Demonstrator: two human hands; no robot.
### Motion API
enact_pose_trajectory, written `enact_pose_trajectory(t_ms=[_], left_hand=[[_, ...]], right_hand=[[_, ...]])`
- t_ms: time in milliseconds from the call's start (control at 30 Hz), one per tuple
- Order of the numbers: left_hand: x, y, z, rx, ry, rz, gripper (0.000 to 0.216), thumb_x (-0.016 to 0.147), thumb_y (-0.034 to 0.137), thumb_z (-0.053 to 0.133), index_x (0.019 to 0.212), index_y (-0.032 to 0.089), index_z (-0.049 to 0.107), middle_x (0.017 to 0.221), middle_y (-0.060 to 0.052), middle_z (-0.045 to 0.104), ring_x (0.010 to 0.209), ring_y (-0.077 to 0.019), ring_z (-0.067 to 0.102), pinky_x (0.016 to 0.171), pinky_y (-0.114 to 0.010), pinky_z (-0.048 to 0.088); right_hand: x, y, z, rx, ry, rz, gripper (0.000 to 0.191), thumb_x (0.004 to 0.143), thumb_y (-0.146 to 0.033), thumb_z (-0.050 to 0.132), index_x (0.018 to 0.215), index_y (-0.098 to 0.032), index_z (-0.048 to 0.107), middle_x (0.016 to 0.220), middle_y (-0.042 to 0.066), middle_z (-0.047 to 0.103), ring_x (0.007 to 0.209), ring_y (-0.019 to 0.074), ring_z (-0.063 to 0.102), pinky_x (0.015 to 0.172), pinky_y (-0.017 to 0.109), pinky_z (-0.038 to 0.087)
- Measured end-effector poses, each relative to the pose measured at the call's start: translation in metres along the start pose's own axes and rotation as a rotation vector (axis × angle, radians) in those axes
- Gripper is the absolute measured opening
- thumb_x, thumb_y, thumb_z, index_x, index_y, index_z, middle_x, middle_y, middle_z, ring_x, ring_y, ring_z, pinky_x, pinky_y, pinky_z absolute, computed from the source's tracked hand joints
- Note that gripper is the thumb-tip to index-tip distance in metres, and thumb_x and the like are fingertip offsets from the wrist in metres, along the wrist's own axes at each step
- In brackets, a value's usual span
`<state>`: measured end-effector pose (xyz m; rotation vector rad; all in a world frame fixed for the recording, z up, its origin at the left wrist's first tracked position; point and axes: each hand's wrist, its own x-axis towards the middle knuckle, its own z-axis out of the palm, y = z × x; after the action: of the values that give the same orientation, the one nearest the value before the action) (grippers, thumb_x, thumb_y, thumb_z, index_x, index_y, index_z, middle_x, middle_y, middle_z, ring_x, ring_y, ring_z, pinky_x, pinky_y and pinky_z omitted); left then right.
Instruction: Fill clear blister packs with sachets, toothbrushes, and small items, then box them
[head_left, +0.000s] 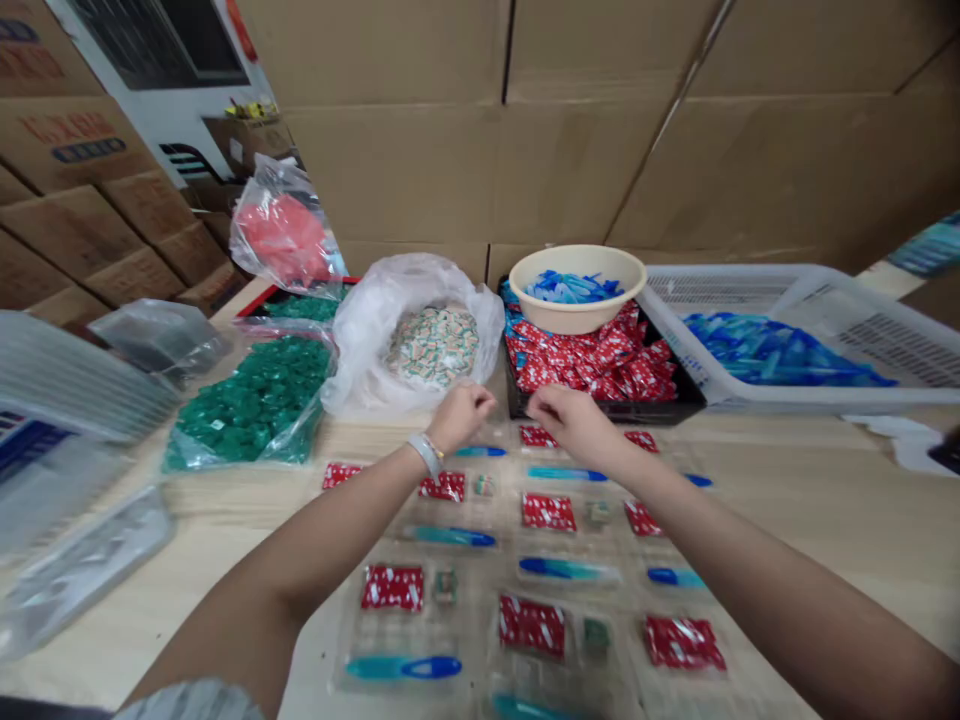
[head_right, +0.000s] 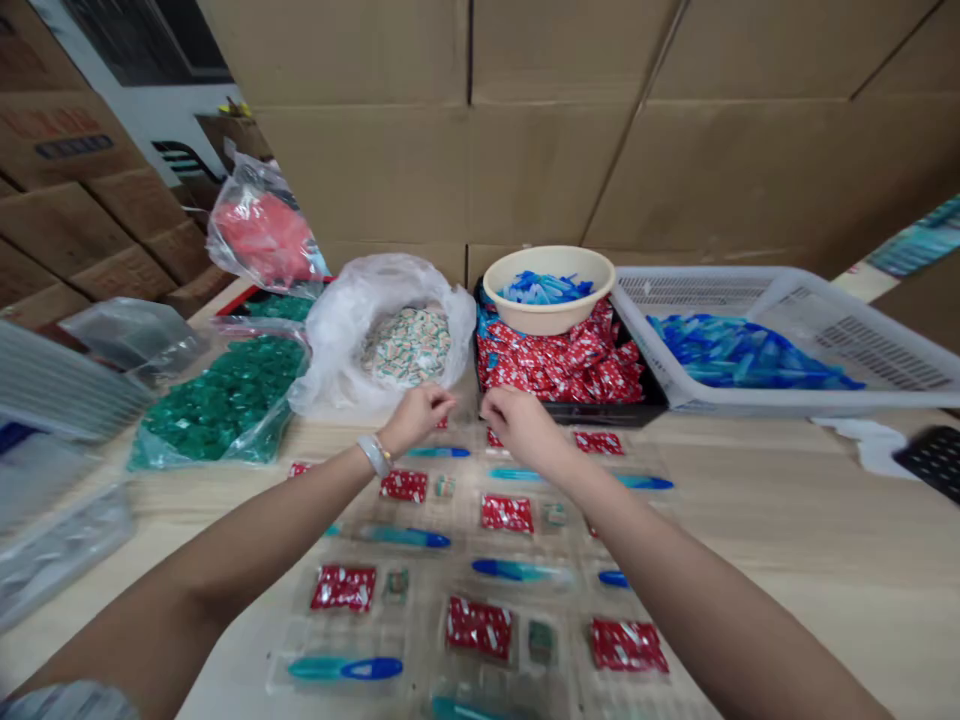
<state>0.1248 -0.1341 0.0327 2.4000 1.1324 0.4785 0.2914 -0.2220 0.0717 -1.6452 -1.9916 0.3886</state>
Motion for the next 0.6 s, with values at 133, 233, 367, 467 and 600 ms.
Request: enact_pose_trajectory(t_ms=[133, 233, 367, 467, 600], left_hand=[[0.038, -0.075, -0.044, 0.092, 0.103, -0.212, 0.032, 0.081, 0.033, 0.043, 0.071, 0.011, 0.064, 0.067, -0.006, 0.063, 0.066, -0.0146, 0.056, 0.062, -0.024, 0.040], [0.060, -0.116, -0.054, 0.119, 0.132, -0.268, 0.027, 0.079, 0.029, 0.044, 0.080, 0.012, 0.065, 0.076, -0.009, 0.065, 0.075, -0.0169, 0.058, 0.066, -0.024, 0.041], [0.089, -0.134, -0.042, 0.106, 0.103, -0.207, 0.024, 0.078, 0.022, 0.044, 0.087, 0.015, 0.065, 0.085, -0.008, 0.064, 0.083, -0.0171, 0.058, 0.074, -0.025, 0.041], [0.110, -0.129, -0.028, 0.093, 0.076, -0.133, 0.021, 0.077, 0.023, 0.048, 0.087, 0.016, 0.064, 0.090, -0.008, 0.063, 0.089, -0.0175, 0.055, 0.081, -0.026, 0.040], [0.123, -0.123, -0.013, 0.102, 0.127, -0.156, 0.027, 0.075, 0.023, 0.051, 0.099, 0.014, 0.060, 0.103, -0.013, 0.057, 0.101, -0.0232, 0.050, 0.087, -0.033, 0.037]], right_hand=[[0.093, -0.021, 0.035, -0.087, -0.007, 0.113, 0.021, 0.078, -0.025, 0.047, 0.063, -0.015, 0.056, 0.061, 0.003, 0.056, 0.061, 0.0137, 0.050, 0.058, 0.022, 0.036], [0.141, -0.009, 0.069, -0.157, -0.028, 0.240, 0.020, 0.080, -0.022, 0.044, 0.076, -0.014, 0.061, 0.065, 0.005, 0.059, 0.063, 0.0147, 0.053, 0.059, 0.023, 0.038], [0.180, 0.017, 0.099, -0.216, -0.022, 0.278, 0.036, 0.071, -0.005, 0.045, 0.104, -0.013, 0.057, 0.095, 0.010, 0.059, 0.085, 0.0160, 0.054, 0.073, 0.022, 0.040], [0.202, 0.030, 0.110, -0.257, -0.025, 0.284, 0.035, 0.072, -0.005, 0.044, 0.102, -0.013, 0.060, 0.095, 0.011, 0.058, 0.091, 0.0184, 0.053, 0.080, 0.025, 0.040], [0.218, 0.044, 0.117, -0.309, -0.055, 0.294, 0.034, 0.072, -0.011, 0.050, 0.105, -0.016, 0.058, 0.097, 0.011, 0.055, 0.085, 0.0189, 0.054, 0.076, 0.027, 0.041]])
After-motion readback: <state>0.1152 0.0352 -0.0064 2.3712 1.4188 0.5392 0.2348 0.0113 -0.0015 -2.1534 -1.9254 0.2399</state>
